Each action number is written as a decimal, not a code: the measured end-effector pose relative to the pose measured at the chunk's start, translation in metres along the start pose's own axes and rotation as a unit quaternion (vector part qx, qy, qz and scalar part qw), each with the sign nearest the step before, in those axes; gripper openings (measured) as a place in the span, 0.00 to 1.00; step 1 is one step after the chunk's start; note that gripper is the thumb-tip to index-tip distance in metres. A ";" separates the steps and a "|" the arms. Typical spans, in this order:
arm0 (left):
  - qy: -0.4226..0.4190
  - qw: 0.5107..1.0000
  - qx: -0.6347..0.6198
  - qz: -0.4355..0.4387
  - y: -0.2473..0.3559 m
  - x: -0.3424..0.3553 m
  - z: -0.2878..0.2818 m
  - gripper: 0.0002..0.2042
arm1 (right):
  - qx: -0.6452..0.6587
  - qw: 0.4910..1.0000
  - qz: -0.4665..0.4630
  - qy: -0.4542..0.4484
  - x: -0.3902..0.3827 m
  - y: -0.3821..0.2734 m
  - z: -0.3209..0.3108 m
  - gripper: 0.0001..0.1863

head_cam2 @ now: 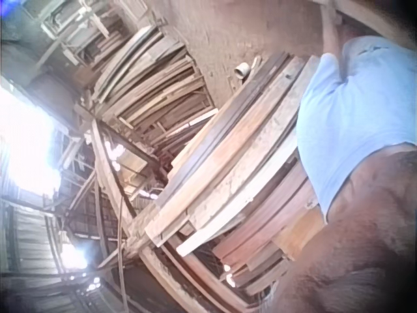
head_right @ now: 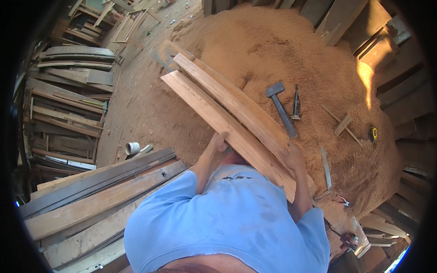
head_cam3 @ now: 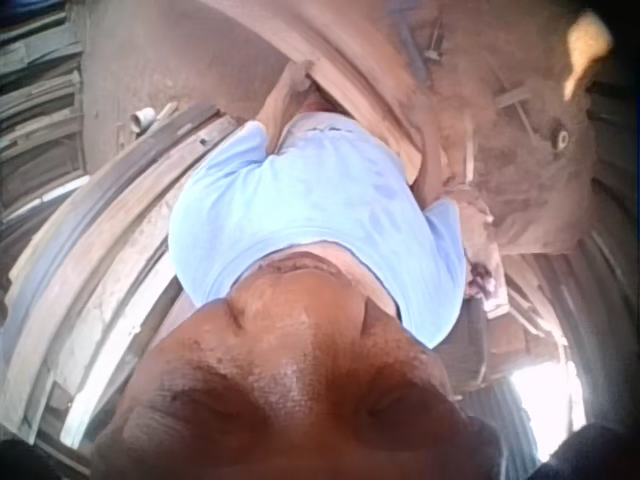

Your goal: The person uses a chisel and a mallet to shape the edges of a wooden plank on a workbench. They then use a hand saw to cut the plank and a power sander to smooth the surface. The person handles the wood and tools directly to refine the plank's dimensions and finish.

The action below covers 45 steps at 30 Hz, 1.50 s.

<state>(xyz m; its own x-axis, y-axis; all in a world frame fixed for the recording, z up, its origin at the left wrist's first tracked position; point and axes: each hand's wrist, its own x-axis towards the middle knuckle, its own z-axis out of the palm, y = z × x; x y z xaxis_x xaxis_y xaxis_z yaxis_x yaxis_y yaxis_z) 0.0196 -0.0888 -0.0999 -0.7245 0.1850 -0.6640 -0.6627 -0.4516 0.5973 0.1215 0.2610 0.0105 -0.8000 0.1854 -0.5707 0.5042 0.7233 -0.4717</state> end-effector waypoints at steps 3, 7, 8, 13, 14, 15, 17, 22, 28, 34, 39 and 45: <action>-0.019 0.998 -0.052 -0.007 -0.002 -0.023 -0.018 0.27 | -0.007 0.998 0.025 0.058 -0.009 0.000 0.005 0.28; -0.063 0.993 -0.089 0.037 0.021 -0.051 -0.034 0.28 | -0.045 0.992 0.031 0.115 -0.024 -0.033 0.015 0.26; -0.063 0.992 -0.099 0.044 0.030 -0.058 -0.036 0.28 | -0.056 0.989 0.016 0.137 -0.027 -0.048 0.017 0.26; -0.062 0.980 -0.166 0.095 0.098 -0.067 -0.050 0.27 | -0.031 0.985 -0.129 0.108 -0.030 -0.144 0.023 0.26; -0.059 0.976 -0.163 0.132 0.114 -0.065 -0.053 0.27 | -0.020 0.983 -0.158 0.087 -0.029 -0.163 0.027 0.26; -0.063 0.970 -0.163 0.171 0.130 -0.064 -0.058 0.26 | -0.023 0.982 -0.174 0.077 -0.029 -0.182 0.032 0.27; -0.037 0.963 -0.156 0.216 0.160 -0.060 -0.071 0.26 | -0.027 0.970 -0.229 0.070 -0.026 -0.213 0.044 0.28; 0.003 0.939 -0.190 0.287 0.213 -0.061 -0.118 0.25 | -0.024 0.976 -0.216 -0.018 -0.003 -0.266 0.075 0.30; 0.018 0.926 -0.200 0.320 0.227 -0.073 -0.171 0.26 | -0.114 0.976 -0.180 -0.038 0.024 -0.314 0.108 0.27; 0.034 0.914 -0.220 0.338 0.238 -0.099 -0.213 0.25 | 0.002 0.977 -0.211 -0.034 0.016 -0.359 0.125 0.27; 0.007 0.889 -0.231 0.395 0.257 -0.122 -0.225 0.24 | -0.010 0.964 -0.263 -0.030 0.028 -0.392 0.133 0.26; 0.024 0.867 -0.223 0.445 0.301 -0.146 -0.230 0.20 | 0.053 0.946 -0.320 -0.007 0.060 -0.434 0.149 0.24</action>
<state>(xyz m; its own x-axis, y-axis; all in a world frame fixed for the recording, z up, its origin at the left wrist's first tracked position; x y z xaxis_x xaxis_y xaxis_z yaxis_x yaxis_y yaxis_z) -0.0308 -0.4524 0.0741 -0.8958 -0.4414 -0.0523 0.3021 -0.6909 0.6568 -0.0967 -0.1411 0.0805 -0.9481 -0.2782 -0.1539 -0.0519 0.6130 -0.7884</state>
